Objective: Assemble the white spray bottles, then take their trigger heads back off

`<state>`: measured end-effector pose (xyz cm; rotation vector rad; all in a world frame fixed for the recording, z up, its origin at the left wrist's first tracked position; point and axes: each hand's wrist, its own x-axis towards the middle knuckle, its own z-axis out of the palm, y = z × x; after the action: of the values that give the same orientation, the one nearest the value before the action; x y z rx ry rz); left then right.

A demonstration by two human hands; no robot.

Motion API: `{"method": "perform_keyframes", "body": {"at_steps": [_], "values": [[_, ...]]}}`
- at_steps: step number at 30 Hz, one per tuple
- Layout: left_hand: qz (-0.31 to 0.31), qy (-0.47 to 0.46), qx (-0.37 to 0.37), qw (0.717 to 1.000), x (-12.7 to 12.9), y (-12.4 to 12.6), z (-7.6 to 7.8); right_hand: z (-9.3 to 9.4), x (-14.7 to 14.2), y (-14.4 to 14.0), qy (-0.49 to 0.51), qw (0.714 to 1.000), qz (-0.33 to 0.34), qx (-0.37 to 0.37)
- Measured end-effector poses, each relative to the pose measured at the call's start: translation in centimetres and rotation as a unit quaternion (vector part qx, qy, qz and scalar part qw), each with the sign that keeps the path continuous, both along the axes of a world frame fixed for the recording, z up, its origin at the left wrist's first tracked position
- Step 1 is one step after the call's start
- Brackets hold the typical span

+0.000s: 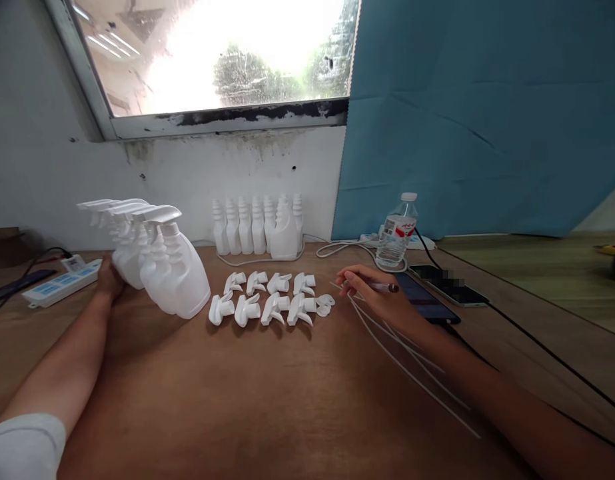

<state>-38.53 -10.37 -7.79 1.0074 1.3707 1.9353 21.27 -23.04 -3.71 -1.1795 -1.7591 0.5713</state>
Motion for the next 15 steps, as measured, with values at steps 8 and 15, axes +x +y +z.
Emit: {"method": "perform_keyframes", "body": {"at_steps": [8, 15], "values": [[0.047, 0.105, -0.018, 0.993, 1.6, -1.0, 0.2, -0.4, 0.0, 1.9, -0.005, 0.997, 0.068, 0.021], [0.111, 0.354, -0.013, 0.929, 2.6, -2.0, 0.9, -1.1, -0.1, 1.8, -0.051, 0.994, 0.097, 0.03]]}}
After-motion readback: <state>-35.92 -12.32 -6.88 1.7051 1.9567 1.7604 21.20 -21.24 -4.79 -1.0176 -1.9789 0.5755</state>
